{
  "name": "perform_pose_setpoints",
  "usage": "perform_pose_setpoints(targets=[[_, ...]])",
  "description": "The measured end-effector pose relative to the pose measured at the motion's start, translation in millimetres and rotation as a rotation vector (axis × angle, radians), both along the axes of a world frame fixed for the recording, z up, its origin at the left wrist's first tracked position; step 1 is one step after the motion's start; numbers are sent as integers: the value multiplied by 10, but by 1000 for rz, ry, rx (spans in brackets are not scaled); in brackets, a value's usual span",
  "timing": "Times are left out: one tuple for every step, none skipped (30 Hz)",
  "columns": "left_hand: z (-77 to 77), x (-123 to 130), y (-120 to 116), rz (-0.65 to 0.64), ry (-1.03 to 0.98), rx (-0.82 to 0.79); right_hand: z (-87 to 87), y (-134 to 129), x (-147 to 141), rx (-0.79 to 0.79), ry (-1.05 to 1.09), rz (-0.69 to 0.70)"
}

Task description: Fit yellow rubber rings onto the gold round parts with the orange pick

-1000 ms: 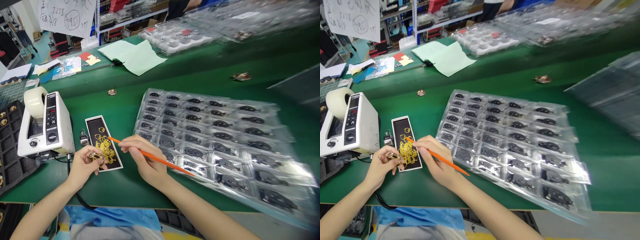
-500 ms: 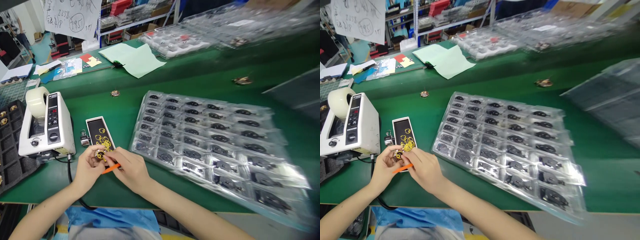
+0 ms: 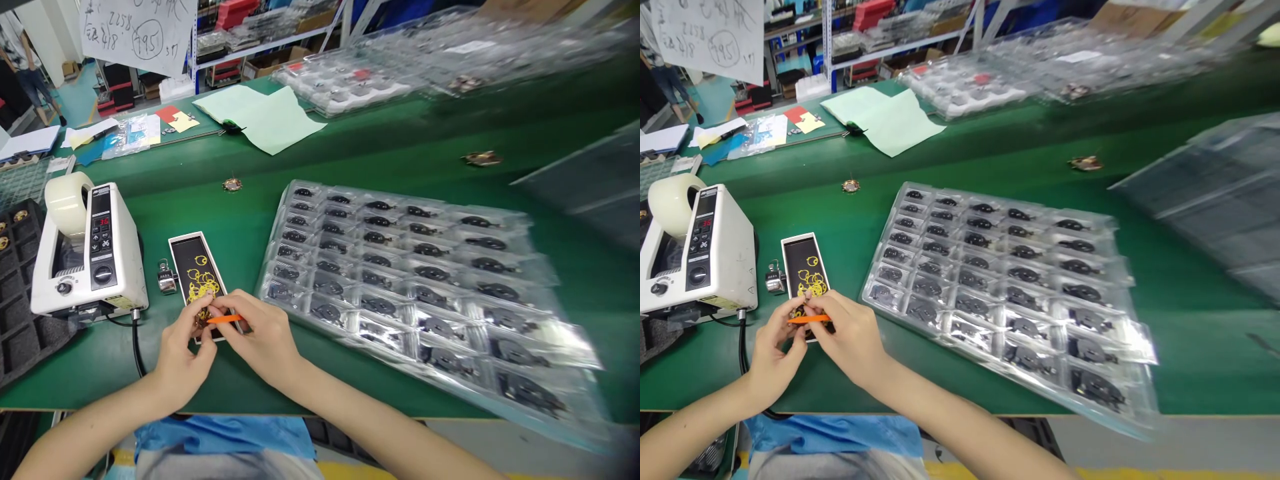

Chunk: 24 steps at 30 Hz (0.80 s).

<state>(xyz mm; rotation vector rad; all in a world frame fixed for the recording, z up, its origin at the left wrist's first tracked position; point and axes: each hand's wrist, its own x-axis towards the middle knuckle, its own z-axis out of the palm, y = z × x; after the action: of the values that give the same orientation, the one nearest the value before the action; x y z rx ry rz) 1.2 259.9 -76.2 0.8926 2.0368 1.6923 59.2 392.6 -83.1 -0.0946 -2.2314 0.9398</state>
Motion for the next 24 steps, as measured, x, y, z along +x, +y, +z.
perform_pose_setpoints(targets=[[9,6,-2,-6,1,-20,5,6,3,-48,-22,11],[19,12,-3,-15,2,-39,11,10,4,-94,-45,19],[29,18,-3,-25,1,-53,17,13,5,-138,-67,25],[36,22,-2,-33,1,-57,25,12,6,-182,-87,33],[40,25,-2,-37,-3,-53,35,10,7,-229,-106,47],[39,25,-1,-33,-14,-45,49,8,8,-280,-125,67],[35,21,0,-24,-30,-38,66,6,9,-336,-144,94],[29,13,0,-12,-49,-32,87,7,11,-396,-162,127],[22,-1,0,3,-68,-28,110,13,13,-461,-184,159],[16,-21,-1,19,-85,-27,134,26,16,-534,-209,187],[15,-46,-2,40,-98,-28,156,47,17,-610,-237,209],[20,-75,-5,64,-111,-23,174,77,18,-686,-271,227],[32,-106,-7,89,-126,-13,187,114,16,-755,-310,238],[51,-138,-10,117,-143,3,192,157,11,-812,-356,246],[75,-169,-12,144,-163,26,192,202,4,-852,-408,254],[104,-199,-14,168,-186,51,186,245,-5,-872,-465,265],[135,-225,-15,185,-212,77,178,284,-16,-875,-520,280],[165,-248,-16,198,-238,102,169,317,-27,-860,-565,298],[191,-267,-17,207,-262,125,164,341,-36,-834,-591,318],[213,-282,-18,210,-285,144,165,357,-43,-805,-592,334],[228,-294,-20,206,-307,159,173,366,-46,-779,-571,343],[237,-304,-23,201,-325,170,188,370,-44,-758,-536,344],[241,-311,-25,196,-340,177,210,375,-37,-742,-494,336],[240,-318,-27,192,-353,180,236,386,-23,-727,-451,315]])
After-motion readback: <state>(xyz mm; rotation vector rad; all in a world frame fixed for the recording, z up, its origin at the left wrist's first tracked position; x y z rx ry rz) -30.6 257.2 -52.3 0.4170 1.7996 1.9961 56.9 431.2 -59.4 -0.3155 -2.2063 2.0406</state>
